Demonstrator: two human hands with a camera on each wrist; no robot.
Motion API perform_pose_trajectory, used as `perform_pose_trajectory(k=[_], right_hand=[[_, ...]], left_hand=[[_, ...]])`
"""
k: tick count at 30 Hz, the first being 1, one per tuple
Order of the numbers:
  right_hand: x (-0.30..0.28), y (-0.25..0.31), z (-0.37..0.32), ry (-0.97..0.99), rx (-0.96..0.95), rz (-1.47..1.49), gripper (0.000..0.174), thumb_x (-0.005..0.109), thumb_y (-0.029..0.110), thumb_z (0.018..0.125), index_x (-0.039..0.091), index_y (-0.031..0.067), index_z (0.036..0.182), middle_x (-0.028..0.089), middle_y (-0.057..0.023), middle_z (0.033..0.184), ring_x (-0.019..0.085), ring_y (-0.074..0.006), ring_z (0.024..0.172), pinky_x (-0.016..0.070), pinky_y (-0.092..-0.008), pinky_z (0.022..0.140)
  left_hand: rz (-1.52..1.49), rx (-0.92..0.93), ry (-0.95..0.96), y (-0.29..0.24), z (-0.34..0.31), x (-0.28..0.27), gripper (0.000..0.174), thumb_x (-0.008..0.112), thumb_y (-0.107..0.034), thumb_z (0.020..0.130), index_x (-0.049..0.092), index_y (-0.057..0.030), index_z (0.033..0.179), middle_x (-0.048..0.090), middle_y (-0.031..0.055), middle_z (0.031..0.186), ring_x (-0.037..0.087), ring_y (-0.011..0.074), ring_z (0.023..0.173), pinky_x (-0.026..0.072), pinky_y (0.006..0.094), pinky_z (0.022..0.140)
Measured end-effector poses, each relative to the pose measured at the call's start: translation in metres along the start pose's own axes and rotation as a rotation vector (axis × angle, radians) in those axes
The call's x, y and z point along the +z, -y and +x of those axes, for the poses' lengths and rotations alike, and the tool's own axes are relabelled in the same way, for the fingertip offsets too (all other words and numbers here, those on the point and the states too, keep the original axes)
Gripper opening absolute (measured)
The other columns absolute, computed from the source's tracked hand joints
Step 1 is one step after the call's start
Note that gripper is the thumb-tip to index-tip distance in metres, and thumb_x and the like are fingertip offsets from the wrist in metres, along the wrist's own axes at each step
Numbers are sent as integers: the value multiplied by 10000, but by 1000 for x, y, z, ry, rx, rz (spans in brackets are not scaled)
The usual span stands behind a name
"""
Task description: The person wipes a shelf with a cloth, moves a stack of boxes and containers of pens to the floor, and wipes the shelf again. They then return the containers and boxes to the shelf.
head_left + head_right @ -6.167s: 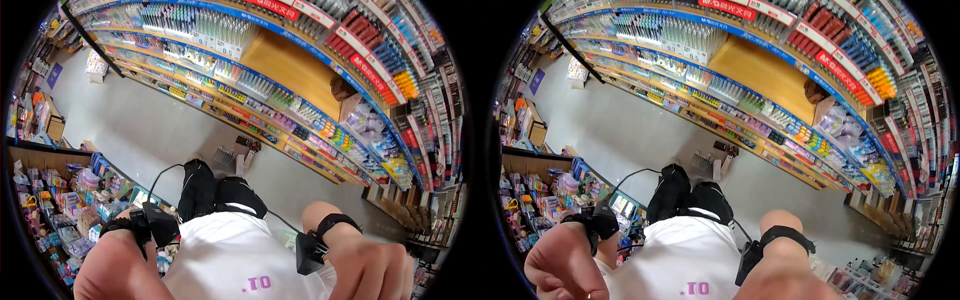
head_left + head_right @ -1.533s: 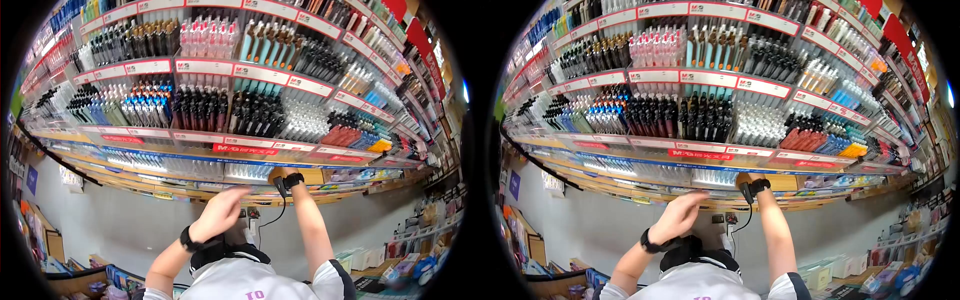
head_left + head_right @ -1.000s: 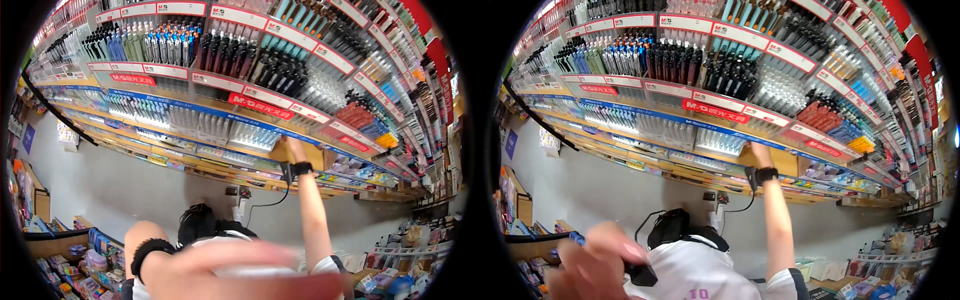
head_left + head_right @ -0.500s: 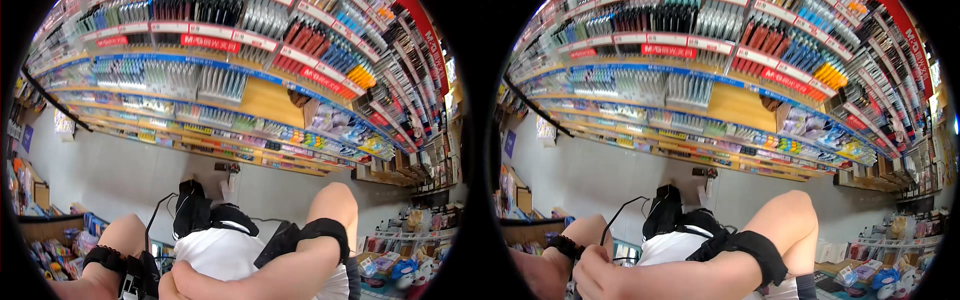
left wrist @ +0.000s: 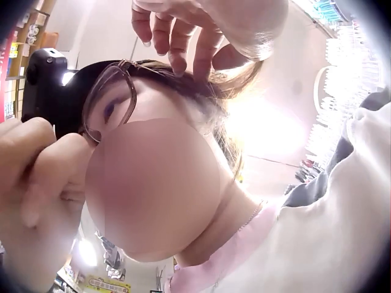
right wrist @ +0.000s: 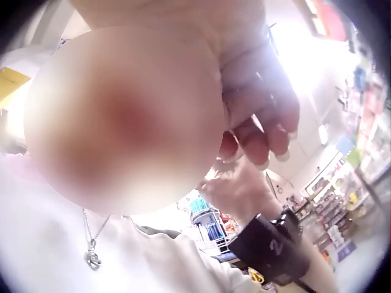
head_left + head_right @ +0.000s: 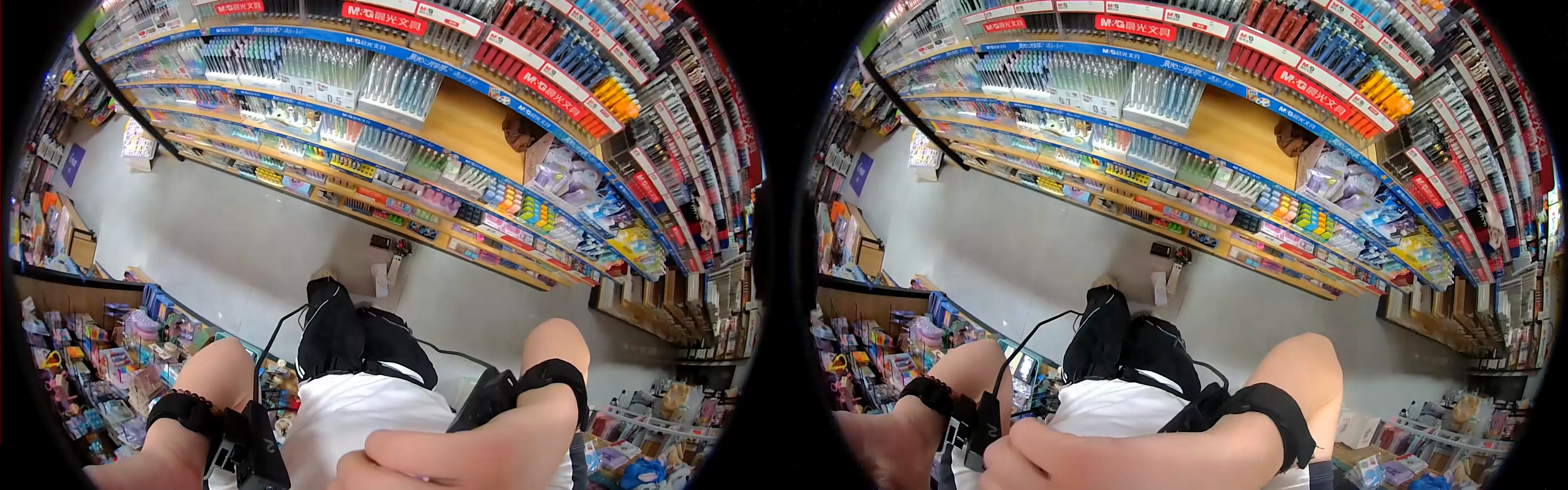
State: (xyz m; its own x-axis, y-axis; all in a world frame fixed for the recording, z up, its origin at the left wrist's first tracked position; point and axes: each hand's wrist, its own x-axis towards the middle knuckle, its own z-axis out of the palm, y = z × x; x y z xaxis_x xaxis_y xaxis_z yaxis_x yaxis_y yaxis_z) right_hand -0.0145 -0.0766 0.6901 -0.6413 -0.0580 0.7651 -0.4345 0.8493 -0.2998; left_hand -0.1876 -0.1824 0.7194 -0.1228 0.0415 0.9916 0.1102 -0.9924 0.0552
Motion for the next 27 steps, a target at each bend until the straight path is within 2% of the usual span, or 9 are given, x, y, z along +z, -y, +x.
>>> perform_pose_trajectory(k=[6, 7, 8, 9, 10, 11, 16, 22, 27], right_hand=[[-18, -51, -27, 173, 478, 142, 108, 493, 2, 622, 564, 45, 692, 567, -70, 676, 563, -237, 585, 471, -317, 576], [-23, -77, -34, 315, 739, 159, 150, 430, -4, 680, 569, 22, 731, 576, -95, 680, 579, -233, 607, 476, -311, 589], [-14, -115, -61, 294, 911, 118, 146, 435, 26, 730, 567, -8, 782, 599, -119, 702, 599, -246, 637, 479, -314, 602], [-5, -156, -91, 212, 1028, 53, 215, 433, 54, 725, 589, -14, 856, 601, -212, 769, 597, -356, 722, 487, -381, 661], [-2, -194, -119, 91, 1091, 62, 262, 438, 84, 762, 572, -27, 958, 606, -227, 828, 596, -363, 778, 473, -389, 708], [6, -243, -167, 7, 1169, -69, 318, 443, 108, 789, 513, -33, 1065, 590, -260, 908, 578, -390, 864, 454, -409, 769], [7, -389, -250, -278, 1305, -403, 518, 458, 198, 850, 308, -84, 1258, 478, -323, 1147, 468, -430, 1069, 373, -416, 915], [19, -454, -260, -335, 1319, -273, 452, 438, 172, 850, 326, -24, 1241, 554, -333, 959, 532, -466, 904, 418, -497, 780], [25, -448, -256, -224, 1233, -598, 375, 462, 128, 834, 361, -42, 1152, 582, -302, 794, 560, -455, 752, 431, -523, 657]], left_hand=[[71, 60, -118, 12, -20, -2, 73, 529, -141, 789, 593, -108, 778, 537, 15, 790, 447, 138, 824, 350, 276, 732], [90, 67, -148, 17, -27, -6, 68, 543, -138, 780, 607, -122, 799, 544, 26, 811, 444, 142, 839, 354, 282, 738], [552, 40, -482, 8, -41, -14, 89, 563, -164, 775, 543, -98, 719, 472, 32, 769, 429, 174, 828, 353, 315, 763], [532, -62, -536, 5, -51, -16, 139, 557, -183, 782, 506, -88, 695, 423, 37, 749, 406, 190, 828, 328, 330, 788], [508, -164, -590, 2, -61, -18, 190, 551, -202, 789, 468, -77, 671, 374, 43, 730, 382, 207, 829, 302, 345, 814], [12, -313, -325, 5, -64, -16, 179, 520, -213, 808, 458, -81, 704, 348, 48, 733, 349, 207, 841, 254, 342, 838], [346, -451, -717, -36, -82, -45, 161, 423, -143, 853, 349, -67, 732, 265, 64, 777, 295, 213, 814, 256, 369, 849], [667, -438, -699, -48, -84, -68, 139, 397, -146, 876, 353, -66, 771, 263, 43, 744, 292, 191, 769, 275, 320, 753], [681, -524, -620, -37, -90, -80, 150, 357, -174, 891, 357, -61, 793, 284, 47, 739, 301, 184, 736, 283, 312, 721]])
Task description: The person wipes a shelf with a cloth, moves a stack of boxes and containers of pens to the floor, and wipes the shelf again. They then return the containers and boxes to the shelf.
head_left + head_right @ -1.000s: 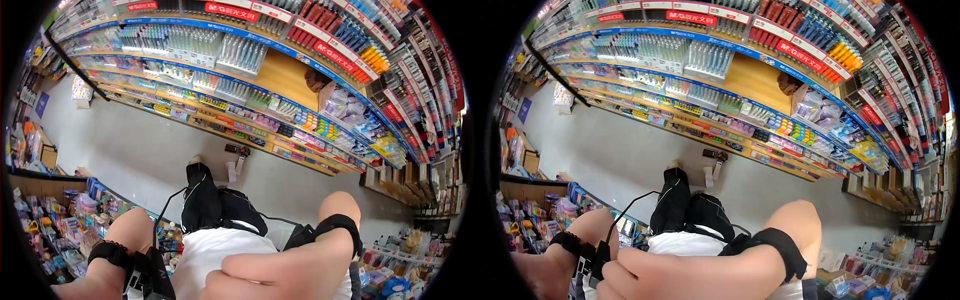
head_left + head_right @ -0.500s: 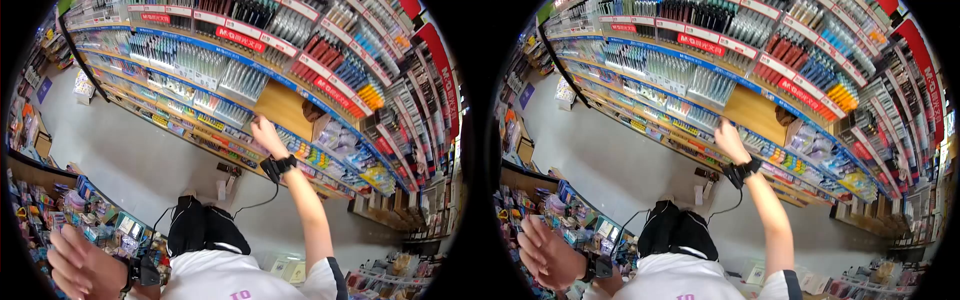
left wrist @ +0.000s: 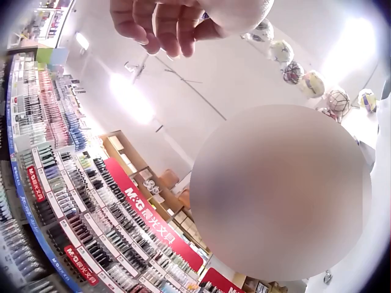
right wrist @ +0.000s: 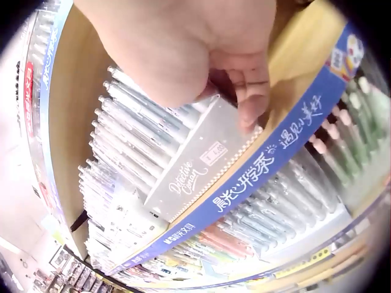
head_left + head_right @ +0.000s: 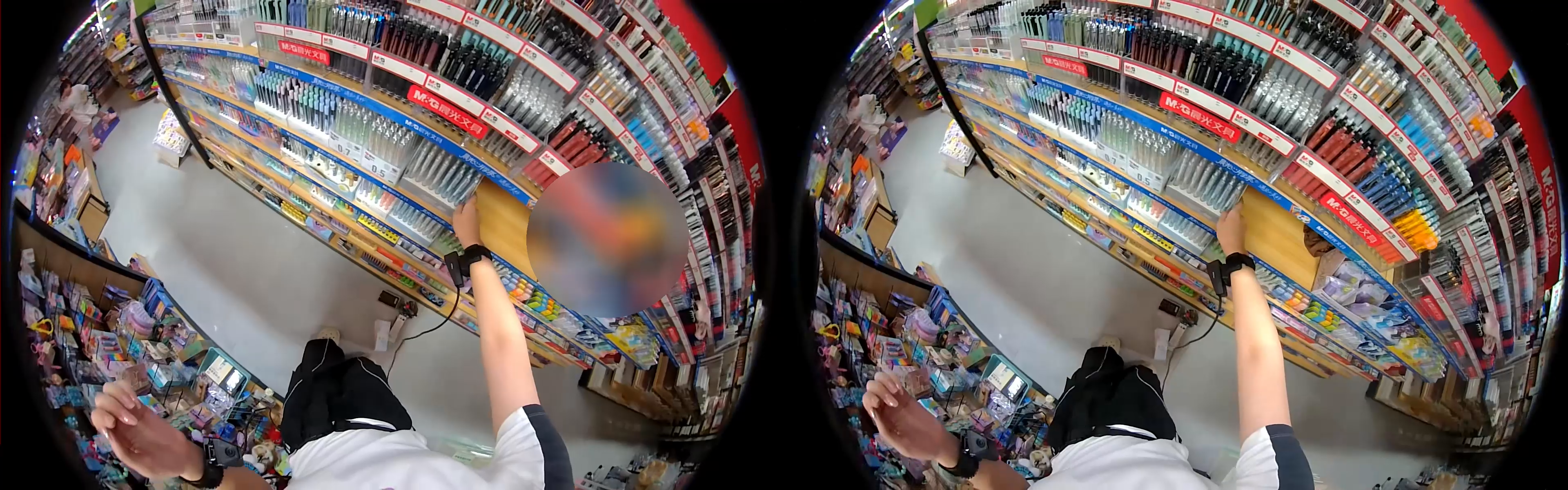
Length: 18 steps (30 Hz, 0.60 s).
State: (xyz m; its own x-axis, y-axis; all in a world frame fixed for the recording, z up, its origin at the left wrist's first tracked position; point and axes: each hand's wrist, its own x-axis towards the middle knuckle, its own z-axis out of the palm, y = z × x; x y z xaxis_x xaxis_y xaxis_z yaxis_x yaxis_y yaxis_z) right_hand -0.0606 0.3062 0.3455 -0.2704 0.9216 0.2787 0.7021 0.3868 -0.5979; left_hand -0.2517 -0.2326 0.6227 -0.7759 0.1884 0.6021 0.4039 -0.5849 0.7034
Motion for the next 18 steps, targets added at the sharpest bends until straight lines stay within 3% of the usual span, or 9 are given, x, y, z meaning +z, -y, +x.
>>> perform_pose_trajectory(k=[2, 5, 8, 14, 15, 17, 18], right_hand=[[-8, 8, -3, 43, 32, 38, 358, 464, 117, 833, 365, -45, 1137, 579, -310, 803, 560, -456, 766, 434, -518, 667], [-11, 8, -7, 67, 26, 3, 379, 400, 110, 838, 349, -74, 1165, 589, -269, 687, 598, -394, 626, 467, -463, 587], [-16, 19, -13, 135, 151, 91, 381, 459, 118, 837, 353, -42, 1166, 582, -305, 828, 553, -465, 784, 434, -517, 682], [-12, 32, -18, 68, 157, 133, 318, 449, 114, 835, 395, -41, 1107, 576, -314, 859, 554, -465, 790, 431, -524, 676], [1, 14, -14, 83, 162, 149, 269, 438, 101, 831, 438, -42, 1059, 576, -303, 823, 562, -452, 746, 435, -517, 665], [19, -17, -12, 116, 14, 235, 217, 436, 132, 861, 425, -21, 1016, 576, -163, 669, 597, -300, 570, 462, -417, 566], [16, -12, -23, 15, -42, 275, 111, 451, 92, 840, 447, 0, 902, 510, -116, 648, 526, -245, 566, 434, -369, 536]], left_hand=[[7, -2, 20, 9, 4, 5, 149, 352, -177, 893, 356, -59, 803, 297, 52, 747, 306, 183, 740, 285, 314, 714], [-57, -38, 51, 17, 8, 12, 139, 356, -171, 890, 352, -57, 810, 310, 56, 757, 320, 184, 752, 290, 316, 710], [6, -44, -39, 32, 11, 33, 127, 365, -181, 868, 377, -70, 807, 319, 41, 702, 304, 161, 697, 266, 304, 667], [54, -148, 92, 59, 10, 61, 160, 344, -178, 894, 395, -65, 792, 366, 49, 678, 344, 162, 666, 291, 293, 637], [41, -179, 112, 63, 11, 69, 168, 345, -180, 895, 403, -62, 791, 376, 50, 685, 353, 163, 675, 296, 289, 645], [-56, -280, 183, 77, 10, 82, 170, 353, -193, 905, 408, -61, 812, 381, 47, 714, 361, 163, 709, 299, 286, 663], [-114, -348, 249, 86, 9, 96, 179, 360, -205, 916, 405, -63, 818, 380, 42, 735, 364, 162, 730, 300, 285, 677]])
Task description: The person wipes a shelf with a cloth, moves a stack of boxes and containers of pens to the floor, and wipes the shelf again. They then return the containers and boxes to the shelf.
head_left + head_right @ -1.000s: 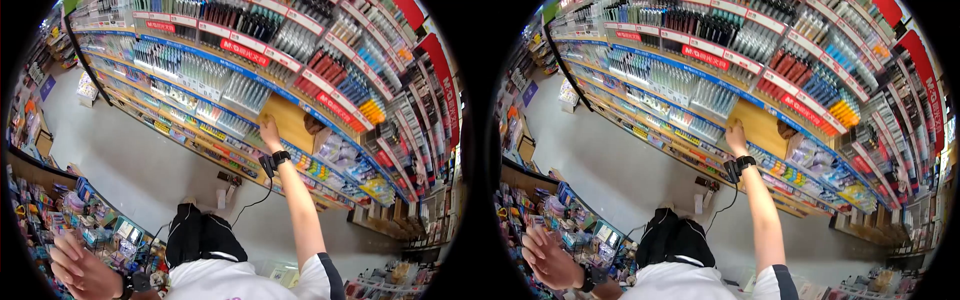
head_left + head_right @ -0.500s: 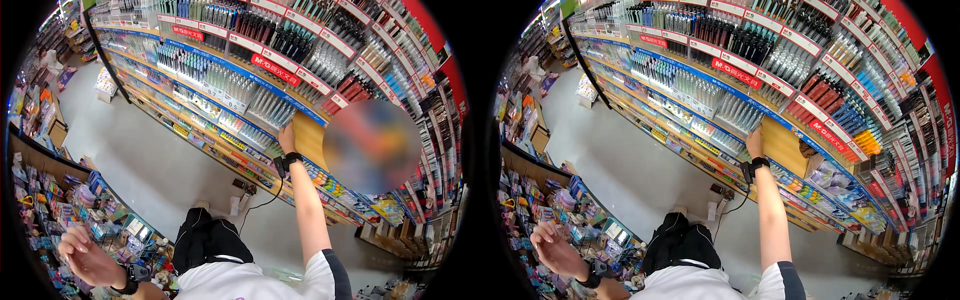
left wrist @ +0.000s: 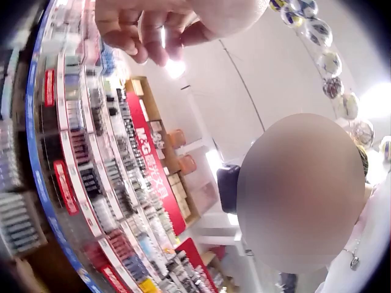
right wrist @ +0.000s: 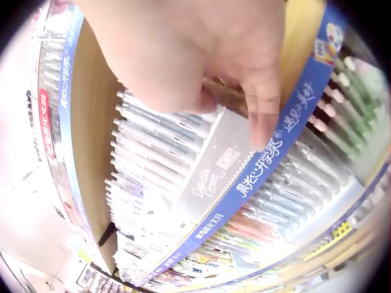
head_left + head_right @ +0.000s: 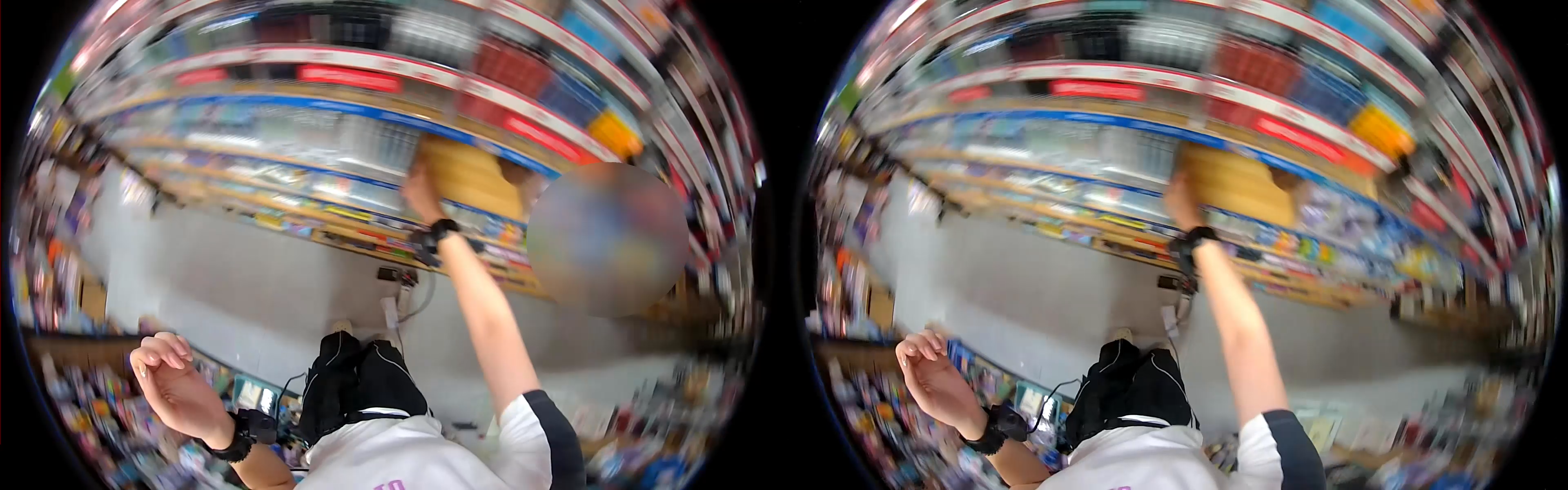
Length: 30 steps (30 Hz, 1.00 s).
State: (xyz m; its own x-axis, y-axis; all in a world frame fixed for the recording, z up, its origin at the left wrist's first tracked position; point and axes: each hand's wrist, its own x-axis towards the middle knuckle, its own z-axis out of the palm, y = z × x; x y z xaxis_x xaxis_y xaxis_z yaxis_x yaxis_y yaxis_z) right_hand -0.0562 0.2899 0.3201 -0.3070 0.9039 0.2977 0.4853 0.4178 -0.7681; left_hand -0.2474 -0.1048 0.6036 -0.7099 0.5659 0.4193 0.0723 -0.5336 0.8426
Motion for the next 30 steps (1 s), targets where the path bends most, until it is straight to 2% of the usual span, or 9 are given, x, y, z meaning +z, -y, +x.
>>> perform_pose_trajectory(k=[5, 6, 10, 11, 13, 16, 20, 23, 30], right_hand=[[-52, 62, -127, -81, 42, 90, 366, 398, 127, 834, 432, -67, 1142, 541, -287, 915, 535, -352, 716, 445, -409, 648], [-54, 45, -154, 211, 198, 38, 559, 417, 148, 836, 235, -27, 1335, 540, -276, 873, 538, -352, 732, 448, -409, 648], [-83, 8, -328, 473, 711, 512, 399, 443, 279, 860, 503, -41, 1090, 599, -159, 972, 591, -186, 726, 487, -329, 644], [-88, -8, -369, 510, 822, 324, 374, 437, 264, 838, 566, -33, 1024, 620, -190, 916, 601, -242, 709, 486, -346, 640], [-90, -55, -487, 170, 849, 45, 329, 481, 212, 728, 584, -51, 896, 618, -234, 785, 565, -360, 663, 461, -435, 606], [-119, -21, -593, -669, 1409, 619, 319, 467, 265, 847, 571, 1, 993, 634, -122, 842, 612, -202, 657, 486, -324, 542], [-107, 19, -700, -1368, 1461, 589, 254, 467, 211, 845, 550, -21, 907, 571, -106, 701, 559, -201, 546, 463, -325, 466], [-70, 62, -731, -1145, 1692, 380, 240, 467, 203, 844, 566, -14, 866, 602, -121, 704, 584, -238, 573, 487, -331, 507], [20, 60, -721, -828, 1712, 1491, 257, 444, 219, 862, 567, 9, 944, 633, -135, 829, 624, -251, 703, 512, -401, 598]], left_hand=[[-70, -104, 495, 53, 25, 78, 534, 309, -367, 904, 351, -6, 1296, 452, 187, 1222, 452, 293, 1095, 331, 367, 891], [-74, -97, 601, 51, 28, 112, 593, 305, -414, 893, 314, -9, 1325, 382, 203, 1296, 407, 311, 1166, 307, 386, 930], [-287, 141, 1109, 18, 42, 235, 734, 230, -571, 862, 198, -64, 1392, 169, 204, 1435, 195, 336, 1326, 149, 461, 1078], [-383, 150, 1115, 0, 32, 260, 746, 224, -585, 851, 195, -74, 1394, 145, 185, 1445, 166, 324, 1336, 143, 470, 1082], [-616, 158, 1178, -28, 11, 298, 739, 230, -577, 852, 199, -73, 1392, 150, 186, 1442, 170, 324, 1334, 146, 469, 1081], [-969, 84, 1254, -57, -26, 328, 729, 238, -564, 853, 205, -71, 1388, 159, 187, 1438, 177, 325, 1331, 150, 468, 1078], [-1263, -35, 1250, -69, -54, 333, 715, 249, -548, 855, 214, -68, 1384, 170, 188, 1432, 185, 326, 1326, 155, 467, 1076], [-1386, -101, 1199, -67, -63, 334, 705, 257, -535, 856, 220, -66, 1381, 178, 189, 1428, 192, 327, 1323, 159, 466, 1074], [-1565, -79, 969, -49, -30, 315, 682, 276, -506, 859, 234, -61, 1373, 198, 192, 1417, 206, 328, 1315, 168, 463, 1069]])
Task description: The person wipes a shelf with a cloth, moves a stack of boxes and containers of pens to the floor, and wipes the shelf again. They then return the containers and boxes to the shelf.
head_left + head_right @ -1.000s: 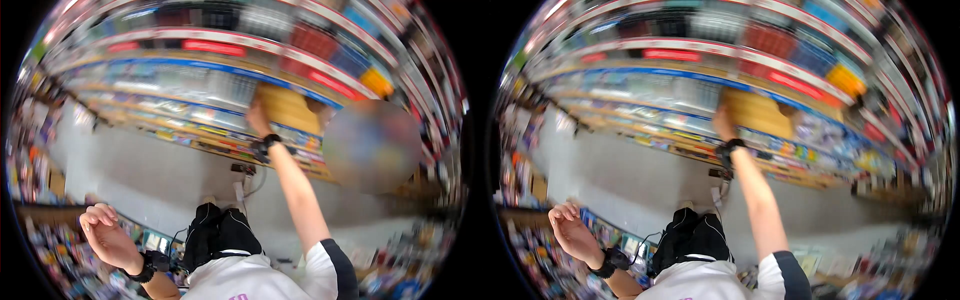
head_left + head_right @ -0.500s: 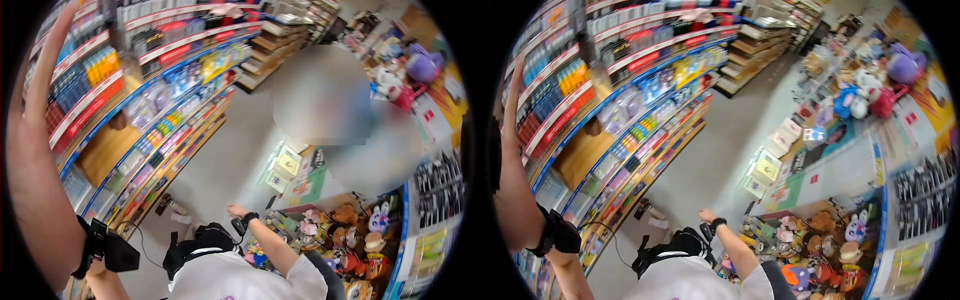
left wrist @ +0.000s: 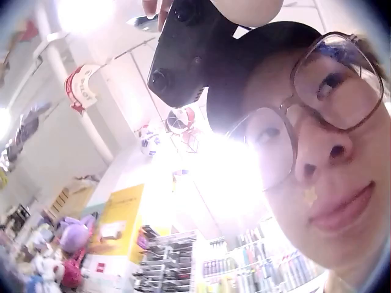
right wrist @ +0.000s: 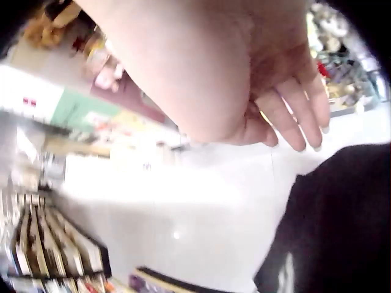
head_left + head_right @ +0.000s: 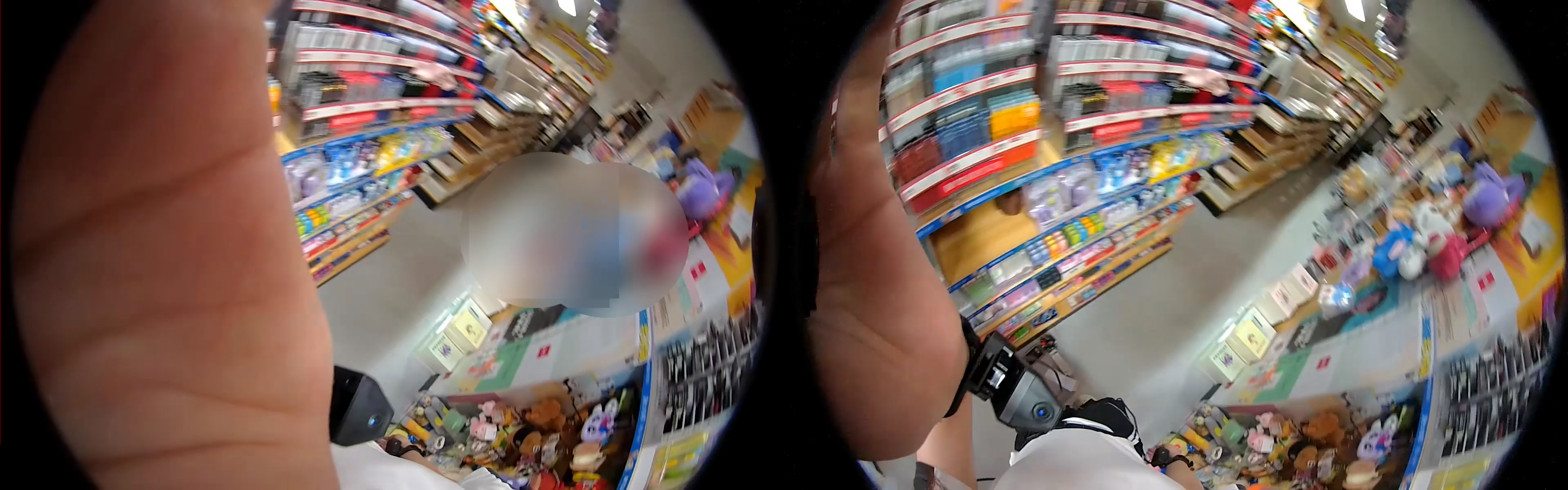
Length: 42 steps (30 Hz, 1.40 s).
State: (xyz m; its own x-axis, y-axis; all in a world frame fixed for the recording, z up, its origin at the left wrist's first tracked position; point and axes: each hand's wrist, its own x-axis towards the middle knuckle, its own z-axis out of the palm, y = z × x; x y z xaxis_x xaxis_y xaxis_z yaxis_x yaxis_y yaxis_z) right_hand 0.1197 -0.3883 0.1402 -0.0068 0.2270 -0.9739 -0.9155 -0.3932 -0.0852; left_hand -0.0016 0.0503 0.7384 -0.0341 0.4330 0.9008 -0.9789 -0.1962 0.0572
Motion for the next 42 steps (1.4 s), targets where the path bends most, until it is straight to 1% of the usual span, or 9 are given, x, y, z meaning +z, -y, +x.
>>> perform_pose_trajectory(k=[8, 13, 19, 22, 23, 26, 29, 36, 42], right_hand=[[70, 151, 6, -163, -330, -819, 323, 461, 219, 865, 544, -3, 1084, 644, -134, 873, 643, -247, 687, 539, -339, 593], [145, 214, -1, -146, -547, -729, 294, 472, 161, 861, 539, -25, 1080, 626, -172, 962, 633, -269, 819, 524, -358, 671], [221, 177, 8, 118, -446, -1013, 336, 421, 181, 884, 491, -18, 1145, 600, -176, 1046, 608, -284, 921, 495, -382, 776], [265, 139, -56, 225, -459, -1431, 353, 422, 192, 889, 485, -9, 1172, 593, -169, 1080, 603, -281, 941, 485, -376, 800], [252, 138, -13, 263, -248, -1183, 359, 426, 205, 892, 487, -2, 1180, 582, -167, 1111, 597, -277, 961, 477, -371, 817], [251, 132, 12, 272, -177, -1217, 356, 442, 214, 887, 501, -1, 1165, 596, -161, 1079, 599, -274, 958, 481, -376, 812], [273, 135, -33, 245, -355, -1528, 350, 454, 210, 878, 511, -7, 1147, 610, -159, 1038, 611, -276, 922, 493, -377, 789], [255, 140, 2, 187, -396, -1435, 328, 444, 179, 868, 528, -15, 1118, 621, -163, 997, 631, -267, 842, 508, -340, 719], [254, 127, -28, 100, -319, -1281, 346, 431, 173, 872, 517, -13, 1150, 618, -169, 1015, 632, -262, 838, 508, -339, 701]], left_hand=[[102, 184, 0, -59, -4, -14, 655, 297, -473, 862, 250, -55, 1364, 220, 195, 1405, 223, 330, 1306, 179, 460, 1063], [179, 253, 0, -94, -7, -20, 639, 311, -452, 864, 261, -52, 1359, 234, 196, 1398, 234, 331, 1301, 186, 458, 1059], [324, 309, -16, -138, -20, -23, 619, 327, -427, 867, 273, -47, 1352, 251, 198, 1389, 247, 333, 1294, 193, 456, 1055], [399, 336, -17, -158, -24, -23, 609, 335, -415, 868, 279, -45, 1349, 260, 199, 1384, 253, 333, 1291, 197, 455, 1053], [418, 344, -19, -165, -24, -23, 606, 338, -411, 868, 281, -45, 1348, 263, 200, 1383, 255, 334, 1290, 199, 455, 1052], [468, 360, -14, -176, -29, -20, 596, 346, -398, 870, 287, -43, 1345, 271, 201, 1378, 262, 334, 1286, 203, 454, 1050], [508, 376, -26, -187, -36, -18, 587, 354, -386, 871, 294, -40, 1342, 279, 202, 1374, 268, 335, 1283, 207, 453, 1048], [547, 383, -31, -194, -42, -18, 565, 373, -357, 874, 308, -36, 1334, 299, 204, 1364, 283, 337, 1275, 216, 450, 1043], [534, 372, -30, -186, -43, -16, 546, 389, -332, 876, 320, -31, 1327, 316, 206, 1355, 296, 338, 1268, 224, 448, 1039]])
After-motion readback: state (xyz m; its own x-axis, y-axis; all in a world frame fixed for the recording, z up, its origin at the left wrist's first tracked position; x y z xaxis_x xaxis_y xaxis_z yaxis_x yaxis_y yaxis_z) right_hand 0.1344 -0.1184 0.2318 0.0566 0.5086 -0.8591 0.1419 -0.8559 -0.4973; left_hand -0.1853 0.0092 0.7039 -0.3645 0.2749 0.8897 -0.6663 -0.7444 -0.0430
